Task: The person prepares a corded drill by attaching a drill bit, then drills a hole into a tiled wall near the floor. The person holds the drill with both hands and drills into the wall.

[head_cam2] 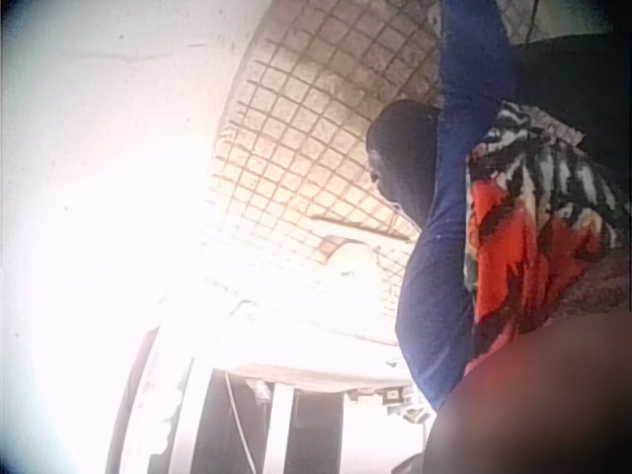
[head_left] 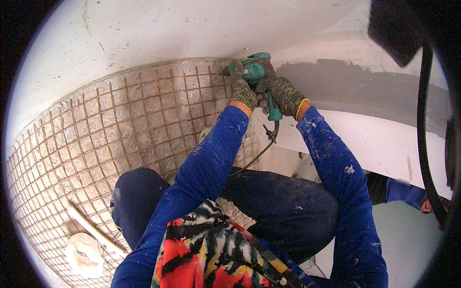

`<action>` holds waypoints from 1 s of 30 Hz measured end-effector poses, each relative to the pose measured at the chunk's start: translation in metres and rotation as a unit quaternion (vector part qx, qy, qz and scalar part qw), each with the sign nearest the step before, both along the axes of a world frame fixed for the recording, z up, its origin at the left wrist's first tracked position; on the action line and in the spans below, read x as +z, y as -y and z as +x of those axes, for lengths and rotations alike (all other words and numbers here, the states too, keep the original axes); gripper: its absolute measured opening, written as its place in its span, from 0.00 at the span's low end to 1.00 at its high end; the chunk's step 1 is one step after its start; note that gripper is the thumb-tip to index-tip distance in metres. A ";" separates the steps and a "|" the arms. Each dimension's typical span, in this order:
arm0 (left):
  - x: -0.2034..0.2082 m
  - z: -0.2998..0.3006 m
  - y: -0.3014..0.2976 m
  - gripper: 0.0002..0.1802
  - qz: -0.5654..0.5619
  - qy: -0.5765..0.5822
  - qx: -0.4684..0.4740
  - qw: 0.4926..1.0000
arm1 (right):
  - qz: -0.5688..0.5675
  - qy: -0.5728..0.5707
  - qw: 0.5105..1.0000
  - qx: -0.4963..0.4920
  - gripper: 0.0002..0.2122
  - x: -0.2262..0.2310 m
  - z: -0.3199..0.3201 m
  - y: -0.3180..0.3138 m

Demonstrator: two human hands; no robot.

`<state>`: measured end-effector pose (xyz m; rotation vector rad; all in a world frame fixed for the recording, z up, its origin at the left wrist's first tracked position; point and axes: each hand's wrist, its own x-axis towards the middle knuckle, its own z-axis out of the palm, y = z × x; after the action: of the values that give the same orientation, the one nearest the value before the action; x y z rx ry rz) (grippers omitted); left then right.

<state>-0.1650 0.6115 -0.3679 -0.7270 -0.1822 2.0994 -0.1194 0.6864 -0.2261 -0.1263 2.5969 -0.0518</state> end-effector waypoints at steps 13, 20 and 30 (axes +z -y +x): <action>0.006 -0.006 0.002 0.33 -0.006 0.004 -0.002 1.000 | -0.135 -0.023 0.984 -0.117 0.14 -0.009 0.002 -0.004; 0.018 -0.005 0.003 0.30 -0.026 0.017 0.016 0.999 | -0.058 -0.005 0.974 -0.218 0.14 0.004 0.001 0.007; 0.058 0.006 0.019 0.34 0.013 -0.068 -0.064 0.996 | -0.200 -0.110 0.942 -0.247 0.12 0.009 0.019 0.001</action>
<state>-0.1592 0.5921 -0.3100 -0.5620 -0.0858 2.0119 -0.1007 0.6858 -0.2173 0.4010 2.7390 -0.7881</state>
